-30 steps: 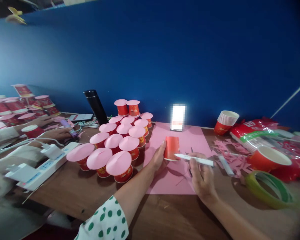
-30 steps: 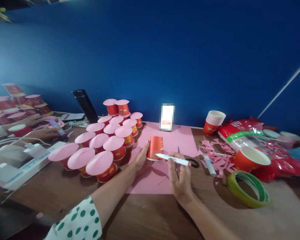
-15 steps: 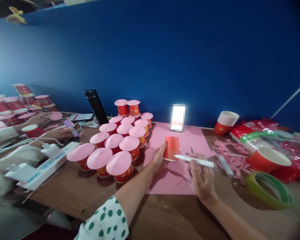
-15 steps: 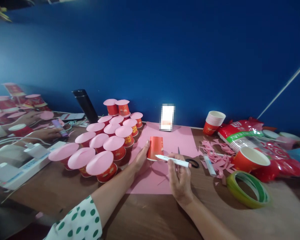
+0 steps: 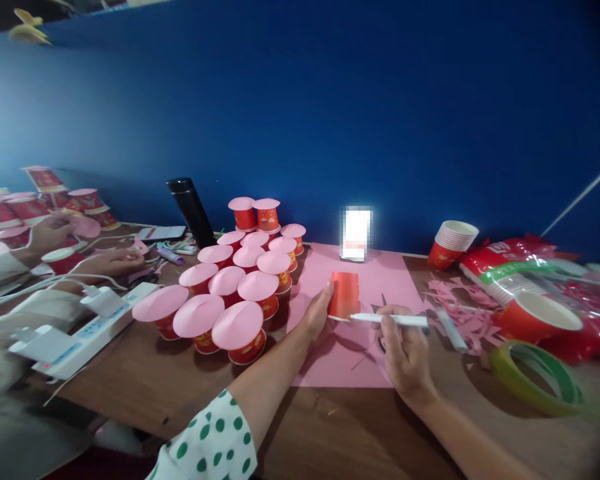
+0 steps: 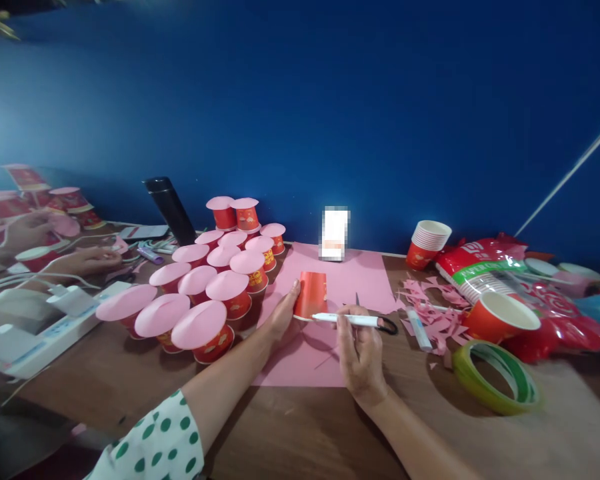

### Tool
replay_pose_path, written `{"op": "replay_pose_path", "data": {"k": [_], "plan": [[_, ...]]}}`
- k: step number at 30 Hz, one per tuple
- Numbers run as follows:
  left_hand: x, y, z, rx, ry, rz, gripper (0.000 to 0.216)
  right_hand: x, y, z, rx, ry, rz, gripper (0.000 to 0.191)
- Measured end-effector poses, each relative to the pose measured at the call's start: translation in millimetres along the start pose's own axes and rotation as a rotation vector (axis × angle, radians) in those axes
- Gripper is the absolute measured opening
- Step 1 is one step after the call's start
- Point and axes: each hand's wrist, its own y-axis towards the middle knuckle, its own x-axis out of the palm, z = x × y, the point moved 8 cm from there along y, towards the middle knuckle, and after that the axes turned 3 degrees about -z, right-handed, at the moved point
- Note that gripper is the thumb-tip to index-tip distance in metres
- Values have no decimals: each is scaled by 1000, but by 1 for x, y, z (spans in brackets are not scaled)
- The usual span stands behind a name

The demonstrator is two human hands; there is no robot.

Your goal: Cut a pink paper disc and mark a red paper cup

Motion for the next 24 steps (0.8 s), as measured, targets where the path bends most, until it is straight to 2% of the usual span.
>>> {"op": "replay_pose_path", "data": {"k": [19,24], "plan": [[-2,1,-1,-12,1,18,52,1,1,-8,-46,-41,-1,19],[0,2,0,-7,-3,6,51,4,0,-5,-43,-42,-41,18]]}}
